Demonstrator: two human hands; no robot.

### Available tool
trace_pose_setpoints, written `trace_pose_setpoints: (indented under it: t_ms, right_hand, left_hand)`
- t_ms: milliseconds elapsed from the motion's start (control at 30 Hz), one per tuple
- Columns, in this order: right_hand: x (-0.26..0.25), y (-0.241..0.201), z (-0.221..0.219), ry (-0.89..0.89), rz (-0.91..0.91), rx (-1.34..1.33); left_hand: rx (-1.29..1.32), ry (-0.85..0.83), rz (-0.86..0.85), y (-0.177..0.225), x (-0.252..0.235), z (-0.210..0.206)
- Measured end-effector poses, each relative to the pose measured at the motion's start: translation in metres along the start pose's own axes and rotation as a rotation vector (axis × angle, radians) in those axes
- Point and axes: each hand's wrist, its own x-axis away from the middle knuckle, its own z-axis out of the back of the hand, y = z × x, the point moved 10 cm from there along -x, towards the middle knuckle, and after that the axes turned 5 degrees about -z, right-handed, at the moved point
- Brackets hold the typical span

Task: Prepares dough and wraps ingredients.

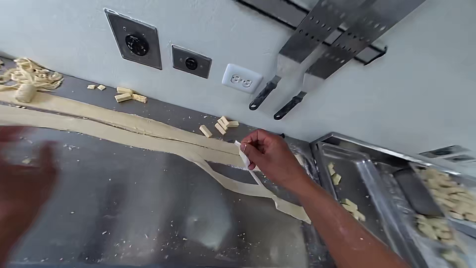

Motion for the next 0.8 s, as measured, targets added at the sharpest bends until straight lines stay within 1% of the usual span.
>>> trace_pose_setpoints:
  t_ms: [33,67,100,133,200,233,300,367,467,533,600,633,700,800]
  right_hand:
    - [0.004,-0.012,0.004,0.014,0.020,-0.039]
    - [0.007,-0.025,0.005,0.018,0.047,-0.076]
    - [0.010,-0.038,0.006,0.013,0.077,-0.112]
    - [0.013,-0.051,0.006,0.002,0.104,-0.141]
    - [0.017,-0.076,0.008,-0.018,0.137,-0.189]
    - [0.017,-0.086,0.009,-0.021,0.155,-0.219]
    - [0.014,-0.108,0.014,-0.006,0.198,-0.249]
    - [0.007,-0.125,0.017,0.021,0.235,-0.284]
    - [-0.005,-0.143,0.014,0.020,0.242,-0.389]
    - [-0.013,-0.155,0.006,-0.001,0.251,-0.471]
    - [-0.020,-0.168,-0.009,-0.048,0.262,-0.541]
    - [-0.024,-0.174,-0.017,-0.072,0.272,-0.556]
    - [-0.030,-0.186,-0.033,-0.108,0.283,-0.562]
    - [-0.041,-0.199,-0.053,-0.152,0.277,-0.567]
  left_hand:
    - [0.207,0.008,-0.150,0.048,0.012,-0.035]
    - [0.423,-0.053,-0.214,0.091,0.023,-0.073]
    - [0.651,-0.175,-0.212,0.132,0.036,-0.115]
    - [0.871,-0.331,-0.172,0.172,0.050,-0.153]
    - [1.266,-0.617,0.010,0.242,0.079,-0.207]
    - [1.416,-0.709,0.099,0.268,0.092,-0.223]
    - [1.601,-0.804,0.248,0.300,0.114,-0.246]
    - [1.616,-0.813,0.361,0.305,0.133,-0.262]
    - [1.529,-0.785,0.486,0.289,0.160,-0.280]
    - [1.512,-0.800,0.548,0.281,0.171,-0.287]
    - [1.555,-0.780,0.564,0.282,0.169,-0.287]
    - [1.581,-0.744,0.571,0.284,0.165,-0.285]
    - [1.598,-0.661,0.585,0.285,0.157,-0.282]
    - [1.618,-0.610,0.591,0.282,0.155,-0.275]
